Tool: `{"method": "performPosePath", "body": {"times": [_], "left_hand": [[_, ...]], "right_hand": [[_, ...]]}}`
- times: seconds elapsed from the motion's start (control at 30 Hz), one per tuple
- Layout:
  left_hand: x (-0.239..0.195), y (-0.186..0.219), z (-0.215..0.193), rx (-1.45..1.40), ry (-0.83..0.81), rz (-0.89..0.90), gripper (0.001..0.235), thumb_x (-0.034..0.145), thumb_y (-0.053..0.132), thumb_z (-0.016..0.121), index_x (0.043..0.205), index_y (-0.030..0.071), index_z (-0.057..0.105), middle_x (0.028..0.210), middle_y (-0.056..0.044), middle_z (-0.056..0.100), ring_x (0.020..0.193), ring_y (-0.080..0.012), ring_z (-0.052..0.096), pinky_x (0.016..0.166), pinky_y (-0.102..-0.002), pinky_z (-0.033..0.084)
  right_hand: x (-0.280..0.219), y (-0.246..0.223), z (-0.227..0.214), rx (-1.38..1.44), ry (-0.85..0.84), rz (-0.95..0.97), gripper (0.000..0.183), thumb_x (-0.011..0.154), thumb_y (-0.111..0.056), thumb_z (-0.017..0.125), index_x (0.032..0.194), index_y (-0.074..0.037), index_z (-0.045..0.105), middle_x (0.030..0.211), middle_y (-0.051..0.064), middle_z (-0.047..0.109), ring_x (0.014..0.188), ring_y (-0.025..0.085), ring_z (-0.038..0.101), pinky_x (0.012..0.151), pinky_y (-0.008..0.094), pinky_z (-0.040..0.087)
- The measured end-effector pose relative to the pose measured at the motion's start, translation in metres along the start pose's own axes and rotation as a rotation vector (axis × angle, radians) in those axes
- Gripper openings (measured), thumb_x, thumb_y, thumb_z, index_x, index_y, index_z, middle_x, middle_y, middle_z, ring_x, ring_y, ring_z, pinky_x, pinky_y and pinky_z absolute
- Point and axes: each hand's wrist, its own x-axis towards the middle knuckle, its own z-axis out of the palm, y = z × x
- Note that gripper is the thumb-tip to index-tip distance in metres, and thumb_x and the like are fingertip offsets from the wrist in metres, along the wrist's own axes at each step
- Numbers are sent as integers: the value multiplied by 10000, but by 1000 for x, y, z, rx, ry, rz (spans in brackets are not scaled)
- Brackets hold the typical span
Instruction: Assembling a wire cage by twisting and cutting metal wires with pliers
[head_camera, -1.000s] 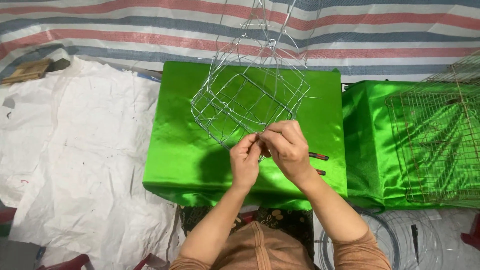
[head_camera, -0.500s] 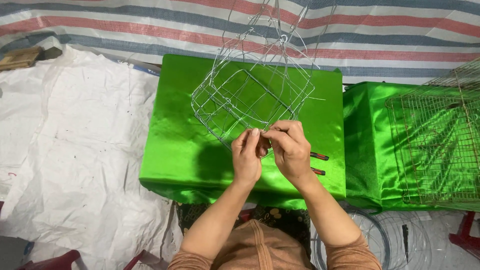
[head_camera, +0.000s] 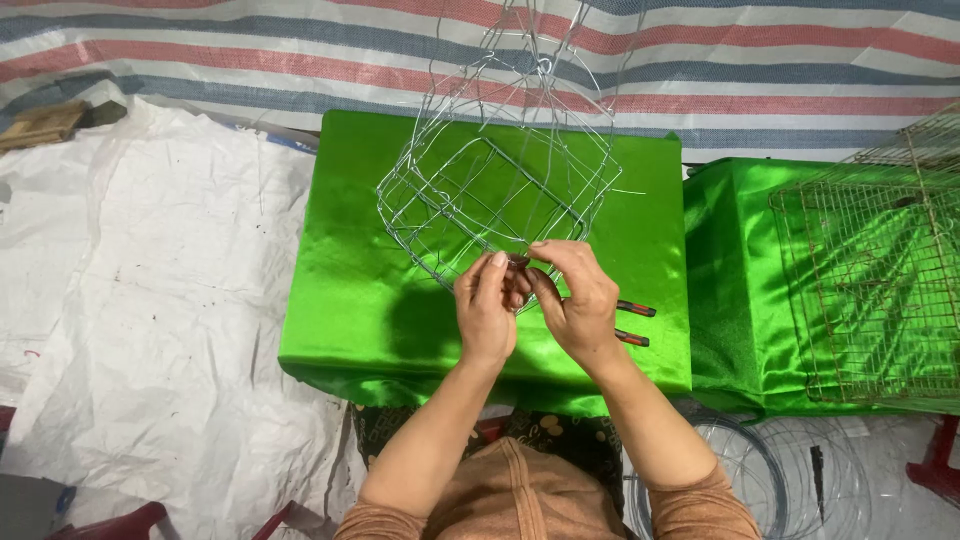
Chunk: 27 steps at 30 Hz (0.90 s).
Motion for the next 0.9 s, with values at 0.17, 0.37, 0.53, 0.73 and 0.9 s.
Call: {"method": "performPosePath", "body": {"times": [0.17,0.37,0.53,0.73,0.9], "left_hand": [[1,-4,1,-10,18,-2,258,1001,222,590,865,39,712,679,-133,680,578,-154,618,453,-211,427],[7,-16,-7,9,10,36,269,993,219,544,877,40,708,661,-123,664,567,-141,586,462,-205,378],[2,18,7,-11,-35,37,271,997,183,511,907,0,689,639,-125,630,557,-123,537,476,-203,360],[11,37,-3,6,-85,11,274,1024,171,467,939,15,676,640,-107,602,556,-113,494,491,-201,368],[11,48,-1,33,-88,12,264,1026,138,446,929,22,662,616,-93,572,535,-116,462,484,-211,373]], "right_hand": [[3,-2,1,-48,-8,-38,157,891,63,742,1015,-33,759,988,92,723,965,290,726,871,419,597],[3,-3,1,-34,-15,-42,169,883,30,761,1030,-54,767,1008,100,731,987,289,725,892,429,588],[-16,-2,-5,-39,59,22,178,928,-9,729,1100,-53,741,1141,138,720,1127,324,686,966,453,537],[-81,41,-17,-127,45,233,152,962,-95,703,1106,-99,749,1172,137,712,1067,337,669,916,465,524],[-129,67,-25,-153,14,410,166,930,-55,717,1079,-106,771,1149,157,725,1032,369,676,888,488,532]]}}
